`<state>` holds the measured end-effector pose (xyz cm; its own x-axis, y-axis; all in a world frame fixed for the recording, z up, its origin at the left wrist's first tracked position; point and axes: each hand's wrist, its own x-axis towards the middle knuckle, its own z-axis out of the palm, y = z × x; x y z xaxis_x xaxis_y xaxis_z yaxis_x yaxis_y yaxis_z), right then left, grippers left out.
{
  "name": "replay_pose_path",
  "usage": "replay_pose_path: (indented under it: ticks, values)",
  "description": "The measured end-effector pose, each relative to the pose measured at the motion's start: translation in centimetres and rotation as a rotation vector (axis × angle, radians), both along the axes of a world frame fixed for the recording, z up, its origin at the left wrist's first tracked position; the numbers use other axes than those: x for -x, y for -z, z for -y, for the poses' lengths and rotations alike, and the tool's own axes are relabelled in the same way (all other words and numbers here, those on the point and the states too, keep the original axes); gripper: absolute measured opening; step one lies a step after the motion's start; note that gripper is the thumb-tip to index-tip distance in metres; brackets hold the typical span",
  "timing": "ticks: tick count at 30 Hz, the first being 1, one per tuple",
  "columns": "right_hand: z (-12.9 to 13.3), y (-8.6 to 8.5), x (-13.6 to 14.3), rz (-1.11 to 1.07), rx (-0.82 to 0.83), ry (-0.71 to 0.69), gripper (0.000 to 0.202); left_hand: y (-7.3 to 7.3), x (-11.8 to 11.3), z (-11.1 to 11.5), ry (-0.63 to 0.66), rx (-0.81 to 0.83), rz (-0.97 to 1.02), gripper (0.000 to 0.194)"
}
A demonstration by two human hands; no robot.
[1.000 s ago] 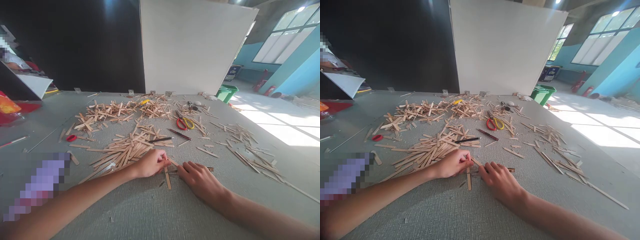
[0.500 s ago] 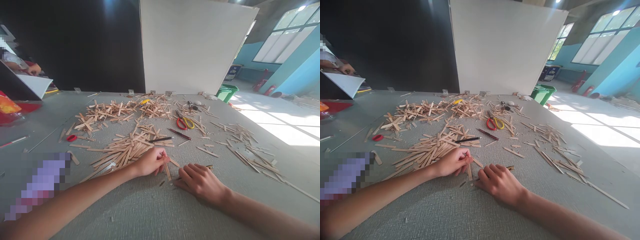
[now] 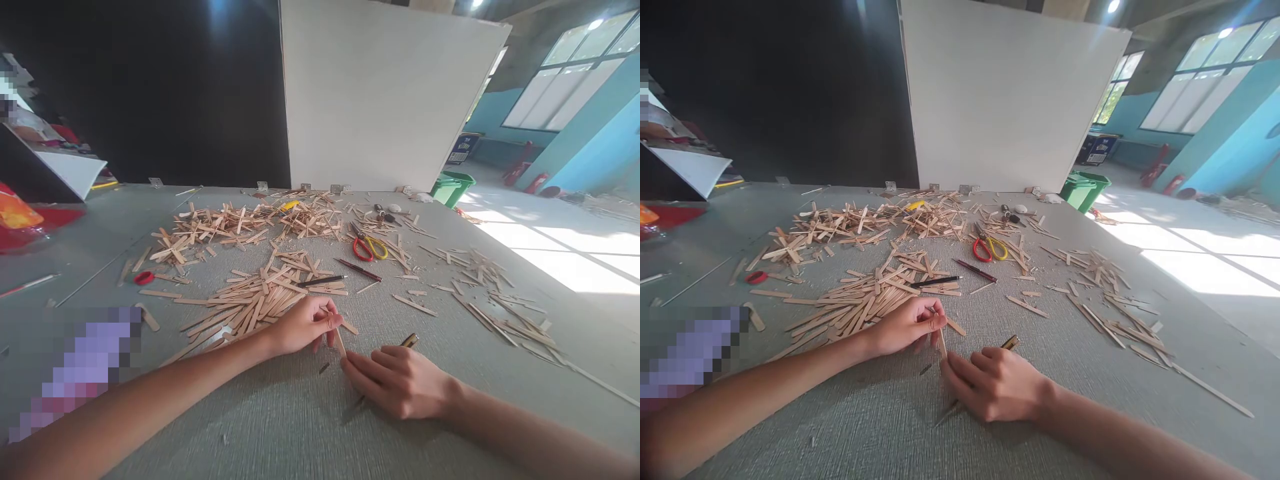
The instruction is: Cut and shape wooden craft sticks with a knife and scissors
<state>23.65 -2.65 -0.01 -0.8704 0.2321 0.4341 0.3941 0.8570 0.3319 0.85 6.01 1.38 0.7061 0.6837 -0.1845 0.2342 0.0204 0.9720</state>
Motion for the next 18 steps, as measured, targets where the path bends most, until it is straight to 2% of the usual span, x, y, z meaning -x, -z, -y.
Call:
replay_pose_path:
  ticks: [9,18]
  values:
    - [-0.03,-0.08,-0.31,-0.037,0.044,0.068,0.036,0.42,0.33,-0.43,0.055,0.055,0.103,0.050]
    - [-0.09,-0.04,-0.27,-0.069,0.062,0.091,0.036,0.90,0.09,-0.63,0.024,0.062,0.110,0.052]
